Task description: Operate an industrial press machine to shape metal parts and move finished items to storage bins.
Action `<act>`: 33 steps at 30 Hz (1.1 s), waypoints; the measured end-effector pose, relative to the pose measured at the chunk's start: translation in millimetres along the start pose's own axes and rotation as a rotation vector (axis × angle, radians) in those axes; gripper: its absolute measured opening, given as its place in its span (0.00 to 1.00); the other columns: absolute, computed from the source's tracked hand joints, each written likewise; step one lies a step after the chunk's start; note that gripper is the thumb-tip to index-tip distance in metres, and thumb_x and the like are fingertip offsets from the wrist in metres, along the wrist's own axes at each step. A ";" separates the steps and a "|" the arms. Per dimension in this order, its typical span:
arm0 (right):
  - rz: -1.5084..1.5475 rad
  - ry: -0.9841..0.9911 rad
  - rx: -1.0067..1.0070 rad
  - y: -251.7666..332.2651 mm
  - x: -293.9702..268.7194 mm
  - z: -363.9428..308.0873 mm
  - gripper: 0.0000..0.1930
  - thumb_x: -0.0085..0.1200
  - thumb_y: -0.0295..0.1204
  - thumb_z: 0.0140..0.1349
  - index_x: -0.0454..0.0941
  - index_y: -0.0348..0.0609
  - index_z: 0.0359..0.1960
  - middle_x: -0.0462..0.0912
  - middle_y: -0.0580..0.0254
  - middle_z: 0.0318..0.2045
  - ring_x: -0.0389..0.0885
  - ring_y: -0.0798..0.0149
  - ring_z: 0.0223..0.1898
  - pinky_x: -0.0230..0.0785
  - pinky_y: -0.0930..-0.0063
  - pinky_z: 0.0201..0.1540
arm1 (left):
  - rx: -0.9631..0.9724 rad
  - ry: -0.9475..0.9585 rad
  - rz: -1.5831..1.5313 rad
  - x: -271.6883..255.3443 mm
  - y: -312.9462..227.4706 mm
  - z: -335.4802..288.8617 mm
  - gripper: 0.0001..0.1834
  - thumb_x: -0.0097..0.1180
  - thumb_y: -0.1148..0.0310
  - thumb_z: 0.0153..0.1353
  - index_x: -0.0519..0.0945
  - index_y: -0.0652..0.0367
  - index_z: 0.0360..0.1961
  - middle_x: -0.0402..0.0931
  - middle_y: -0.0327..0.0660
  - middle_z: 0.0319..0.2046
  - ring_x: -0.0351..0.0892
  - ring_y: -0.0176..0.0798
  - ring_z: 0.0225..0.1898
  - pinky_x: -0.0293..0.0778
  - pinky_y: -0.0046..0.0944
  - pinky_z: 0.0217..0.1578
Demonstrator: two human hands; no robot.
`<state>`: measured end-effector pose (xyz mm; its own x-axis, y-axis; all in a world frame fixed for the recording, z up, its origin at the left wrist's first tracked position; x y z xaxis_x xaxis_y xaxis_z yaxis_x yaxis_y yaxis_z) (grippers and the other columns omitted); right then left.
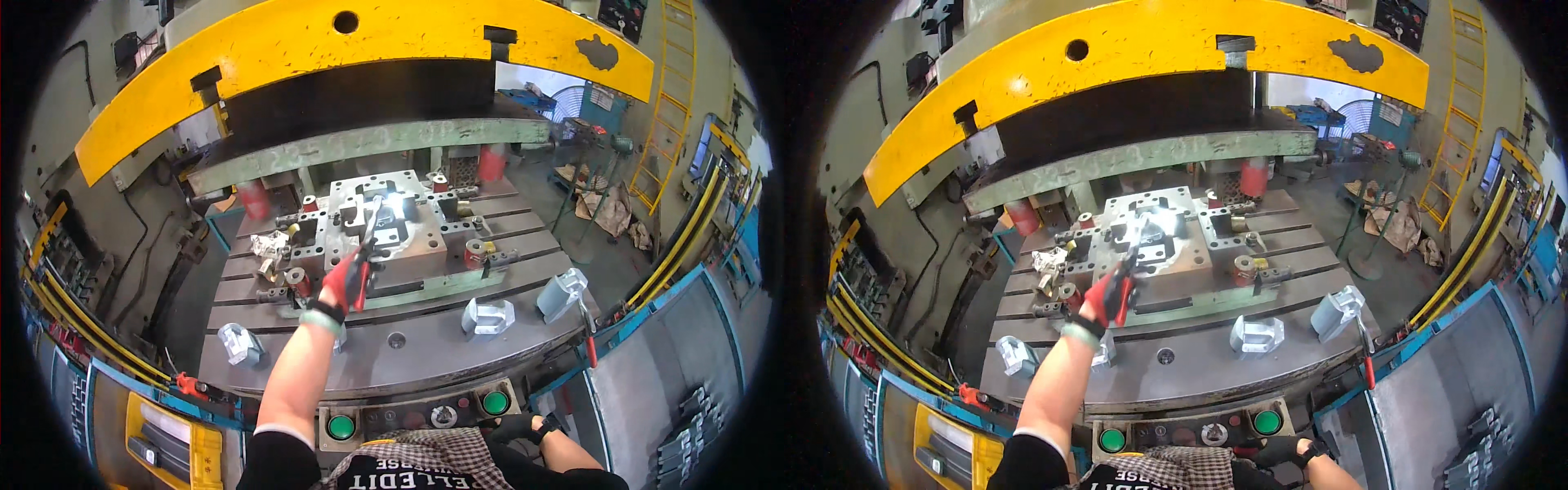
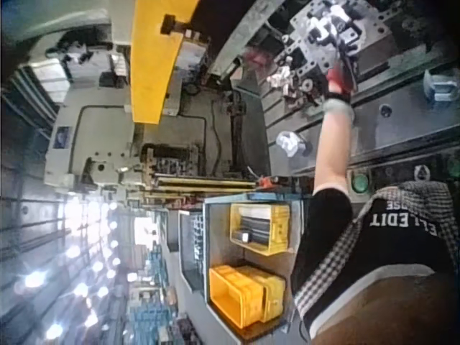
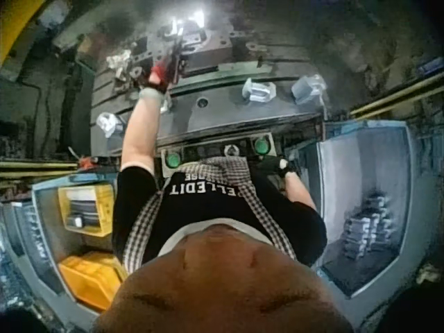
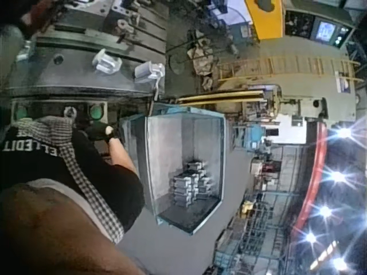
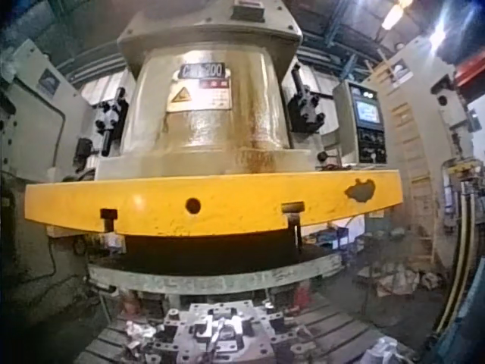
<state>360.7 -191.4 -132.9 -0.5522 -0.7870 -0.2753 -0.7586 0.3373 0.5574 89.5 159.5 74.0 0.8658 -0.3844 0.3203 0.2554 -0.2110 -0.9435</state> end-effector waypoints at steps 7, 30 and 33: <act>0.431 -0.125 -0.222 29.0 2.5 -47.0 0.21 0.53 0.41 0.55 0.74 0.45 0.49 0.80 0.62 0.31 0.75 0.70 0.33 0.67 0.72 0.37 | -0.129 0.045 -0.153 -21.1 6.9 67.5 0.15 0.46 0.54 0.64 0.75 0.52 0.43 0.76 0.39 0.32 0.76 0.37 0.32 0.73 0.31 0.31; 0.626 -1.243 -0.512 58.9 -90.3 -78.5 0.18 0.46 0.29 0.63 0.68 0.42 0.55 0.72 0.72 0.25 0.65 0.78 0.26 0.61 0.81 0.26 | -0.049 -0.264 0.127 -42.3 89.0 -242.6 0.20 0.41 0.57 0.67 0.71 0.57 0.53 0.69 0.30 0.25 0.64 0.22 0.22 0.60 0.22 0.21; 0.713 -1.107 -0.547 81.8 -106.6 -83.3 0.20 0.45 0.28 0.63 0.66 0.43 0.57 0.72 0.71 0.28 0.65 0.78 0.26 0.61 0.82 0.26 | -0.090 -0.333 0.040 -64.3 114.7 -248.6 0.18 0.42 0.59 0.66 0.72 0.55 0.52 0.68 0.30 0.24 0.63 0.23 0.20 0.61 0.23 0.20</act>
<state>386.3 -122.9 7.3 -0.9269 0.3523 -0.1296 -0.1219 0.0441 0.9916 -43.9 -63.4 -33.8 0.9712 -0.0823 0.2237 0.1920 -0.2856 -0.9389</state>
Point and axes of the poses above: each hand's wrist, its own z-axis towards the middle knuckle, its own x-axis out of the palm, y = z × x, the point moved 6 cm from there along z, towards the middle knuckle
